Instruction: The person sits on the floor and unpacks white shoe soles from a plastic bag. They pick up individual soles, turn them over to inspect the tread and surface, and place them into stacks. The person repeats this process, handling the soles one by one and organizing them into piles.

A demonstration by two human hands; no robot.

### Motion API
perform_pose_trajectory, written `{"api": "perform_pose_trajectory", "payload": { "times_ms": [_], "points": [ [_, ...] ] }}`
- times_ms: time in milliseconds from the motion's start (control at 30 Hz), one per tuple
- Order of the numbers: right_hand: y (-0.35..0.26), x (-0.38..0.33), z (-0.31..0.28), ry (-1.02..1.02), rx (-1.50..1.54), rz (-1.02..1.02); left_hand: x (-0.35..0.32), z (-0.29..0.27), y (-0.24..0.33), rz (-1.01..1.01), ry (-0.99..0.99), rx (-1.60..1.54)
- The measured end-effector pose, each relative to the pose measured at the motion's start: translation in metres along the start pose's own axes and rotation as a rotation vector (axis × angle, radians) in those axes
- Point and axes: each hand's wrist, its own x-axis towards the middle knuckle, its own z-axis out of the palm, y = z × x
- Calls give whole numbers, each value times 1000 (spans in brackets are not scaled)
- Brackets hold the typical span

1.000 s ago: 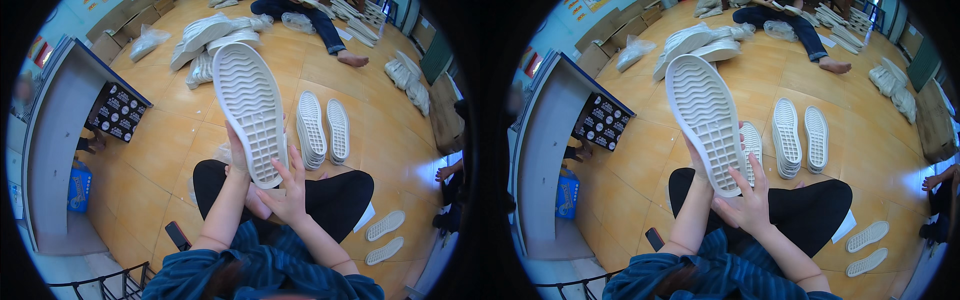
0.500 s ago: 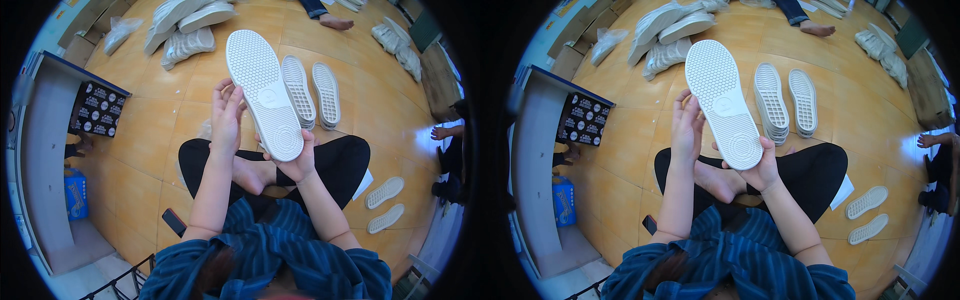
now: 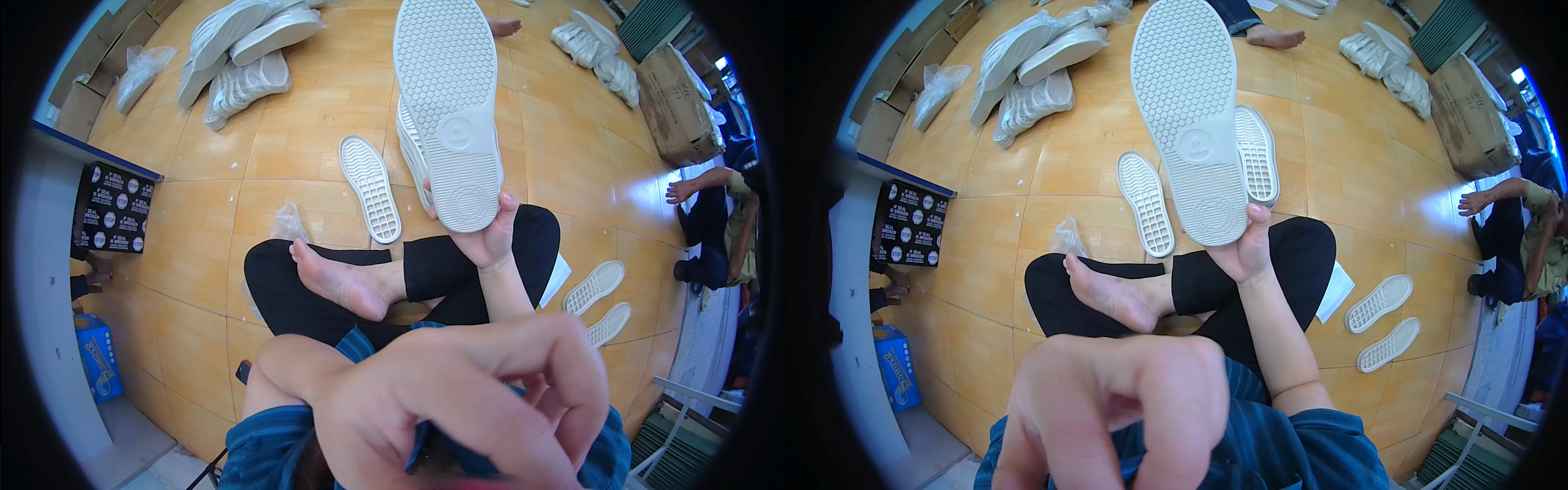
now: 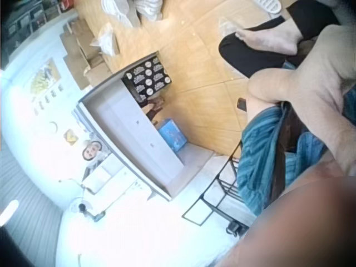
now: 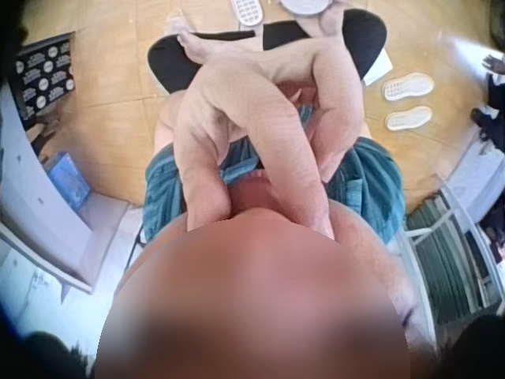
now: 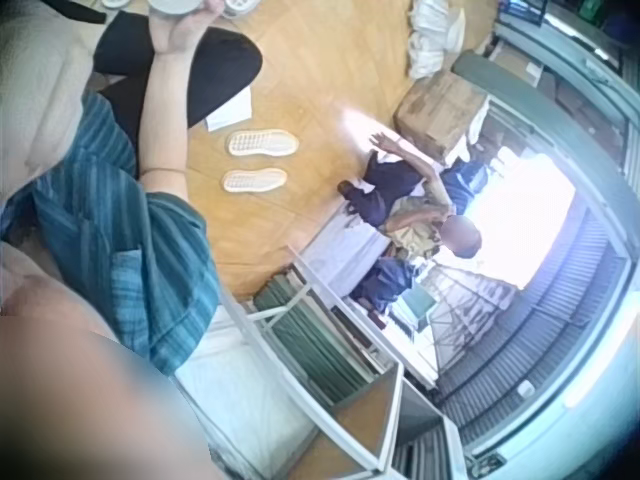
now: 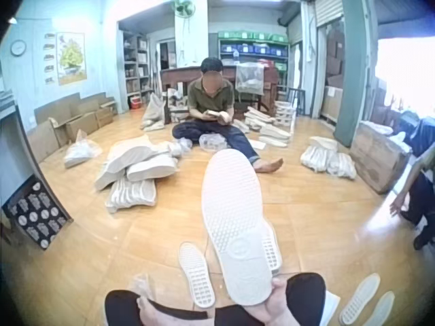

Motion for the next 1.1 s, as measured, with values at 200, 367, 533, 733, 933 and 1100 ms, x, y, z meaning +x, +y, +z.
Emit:
{"api": "perform_pose_trajectory", "payload": {
  "times_ms": [200,367,533,733,933,1100],
  "points": [
    [0,1,6,-19,7,-22,-2,14,-26,46,70,-134],
    [-2,-3,0,-19,9,-6,7,-8,15,-171,8,981],
    [-5,-12,-9,-23,-5,-38,18,18,2,94,-167,1420],
    [-11,-17,-1,-6,78,-21,26,21,-3,164,-280,1145],
    [-17,-36,2,-42,170,1,-15,-8,5,164,-236,1219],
    [-11,-58,21,-7,-431,-85,-72,-87,-10,-546,696,1276]
  ]
}}
